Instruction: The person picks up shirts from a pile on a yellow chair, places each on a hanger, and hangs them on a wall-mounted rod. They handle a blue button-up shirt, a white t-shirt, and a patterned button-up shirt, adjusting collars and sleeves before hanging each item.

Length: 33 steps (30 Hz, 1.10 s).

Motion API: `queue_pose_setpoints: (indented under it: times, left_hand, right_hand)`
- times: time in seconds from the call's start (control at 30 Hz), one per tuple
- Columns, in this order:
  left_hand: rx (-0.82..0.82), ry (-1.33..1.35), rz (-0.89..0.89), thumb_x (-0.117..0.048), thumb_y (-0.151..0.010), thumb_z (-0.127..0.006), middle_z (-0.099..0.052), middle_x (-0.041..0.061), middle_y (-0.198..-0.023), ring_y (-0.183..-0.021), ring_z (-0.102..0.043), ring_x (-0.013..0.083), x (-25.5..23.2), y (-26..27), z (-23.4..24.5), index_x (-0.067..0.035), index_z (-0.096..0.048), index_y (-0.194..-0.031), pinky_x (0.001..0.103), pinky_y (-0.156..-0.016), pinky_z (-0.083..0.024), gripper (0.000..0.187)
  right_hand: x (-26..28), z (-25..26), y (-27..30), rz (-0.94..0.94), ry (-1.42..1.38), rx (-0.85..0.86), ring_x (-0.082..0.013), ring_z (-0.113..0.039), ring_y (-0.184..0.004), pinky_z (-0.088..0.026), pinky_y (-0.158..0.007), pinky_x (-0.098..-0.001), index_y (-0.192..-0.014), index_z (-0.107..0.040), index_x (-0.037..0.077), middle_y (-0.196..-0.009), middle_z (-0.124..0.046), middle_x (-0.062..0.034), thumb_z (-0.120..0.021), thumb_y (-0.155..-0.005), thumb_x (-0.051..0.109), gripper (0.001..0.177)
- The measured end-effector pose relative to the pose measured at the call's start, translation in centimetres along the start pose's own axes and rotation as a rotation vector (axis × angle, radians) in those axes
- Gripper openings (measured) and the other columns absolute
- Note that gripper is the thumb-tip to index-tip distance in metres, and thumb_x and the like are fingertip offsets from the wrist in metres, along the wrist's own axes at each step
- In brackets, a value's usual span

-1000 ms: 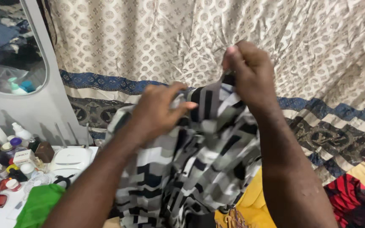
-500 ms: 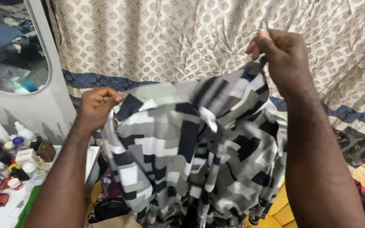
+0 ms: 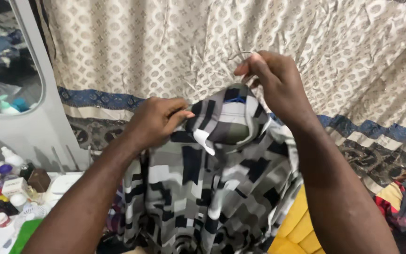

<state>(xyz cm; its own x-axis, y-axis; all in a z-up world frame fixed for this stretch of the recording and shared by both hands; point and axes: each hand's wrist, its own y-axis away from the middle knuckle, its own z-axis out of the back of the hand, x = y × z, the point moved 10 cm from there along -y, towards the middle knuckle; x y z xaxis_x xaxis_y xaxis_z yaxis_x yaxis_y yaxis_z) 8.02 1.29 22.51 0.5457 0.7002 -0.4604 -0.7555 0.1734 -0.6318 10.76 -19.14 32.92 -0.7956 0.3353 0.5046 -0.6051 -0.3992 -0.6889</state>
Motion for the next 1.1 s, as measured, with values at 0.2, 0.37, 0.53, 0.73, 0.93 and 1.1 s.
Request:
queue_pose_setpoints:
  times: [0.2, 0.37, 0.53, 0.73, 0.93, 1.1]
  left_hand:
    - [-0.311, 0.017, -0.066, -0.032, -0.096, -0.074, -0.066, 0.007, -0.063, -0.049, -0.059, 0.0163, 0.2, 2.3, 5.0, -0.005, -0.071, -0.086, 0.037, -0.049, -0.044, 0.028]
    - [-0.48, -0.25, -0.012, -0.033, -0.094, -0.08, -0.058, 0.01, -0.054, -0.042, -0.053, 0.0228, -0.4, 4.1, 7.0, -0.006, -0.071, -0.078, 0.04, -0.046, -0.039, 0.032]
    - [-0.653, -0.414, -0.233, -0.028, -0.094, -0.081, -0.062, 0.005, -0.06, -0.048, -0.057, 0.0189, -4.2, 6.8, 9.0, -0.007, -0.069, -0.082, 0.036, -0.048, -0.041, 0.027]
    - [-0.722, -0.512, -0.143, -0.024, -0.094, -0.082, -0.06, 0.007, -0.06, -0.048, -0.056, 0.0223, -6.3, 11.7, 14.7, -0.005, -0.067, -0.077, 0.037, -0.051, -0.04, 0.03]
    - [-0.781, -0.538, -0.019, -0.024, -0.096, -0.081, -0.061, 0.009, -0.063, -0.051, -0.058, 0.0194, -9.9, 19.6, 23.9, -0.003, -0.068, -0.081, 0.034, -0.051, -0.042, 0.029]
    - [-0.8, -0.617, 0.1, -0.022, -0.098, -0.08, -0.059, 0.009, -0.061, -0.048, -0.055, 0.0169, -12.4, 28.0, 32.1, -0.001, -0.069, -0.086, 0.033, -0.049, -0.04, 0.027]
  right_hand:
    - [-4.9, -0.9, 6.1, -0.071, 0.509, 0.242, -0.0247, -0.068, -0.071, -0.058, -0.063, -0.0399, -0.105, -0.066, 0.005, -0.085, -0.071, -0.0137, -0.064, -0.102, 0.025, 0.02]
    - [-3.1, 1.4, 10.2, 0.374, 0.519, -0.16, -0.0271, -0.068, -0.065, -0.052, -0.061, -0.036, -0.092, -0.068, 0.002, -0.074, -0.066, -0.0134, -0.075, -0.096, 0.014, 0.014]
    - [-2.1, 0.1, 9.0, 0.576, 0.543, -0.213, -0.025, -0.067, -0.063, -0.051, -0.058, -0.0359, -0.088, -0.067, 0.001, -0.072, -0.067, -0.0122, -0.083, -0.088, 0.017, 0.022]
    - [1.7, -1.8, 7.5, 0.488, 0.604, -0.179, -0.0218, -0.06, -0.059, -0.046, -0.055, -0.0368, -0.089, -0.067, 0.003, -0.071, -0.064, -0.0103, -0.085, -0.088, 0.021, 0.025]
    - [10.2, -5.5, 7.6, 0.408, 0.382, -0.172, -0.017, -0.057, -0.05, -0.042, -0.049, -0.0349, -0.096, -0.069, 0.002, -0.062, -0.061, -0.0089, -0.084, -0.089, 0.022, 0.026]
    - [19.4, -9.9, 8.7, 0.476, 0.277, -0.201, -0.0165, -0.058, -0.048, -0.04, -0.046, -0.0333, -0.097, -0.07, 0.001, -0.064, -0.065, -0.0096, -0.087, -0.088, 0.023, 0.03]
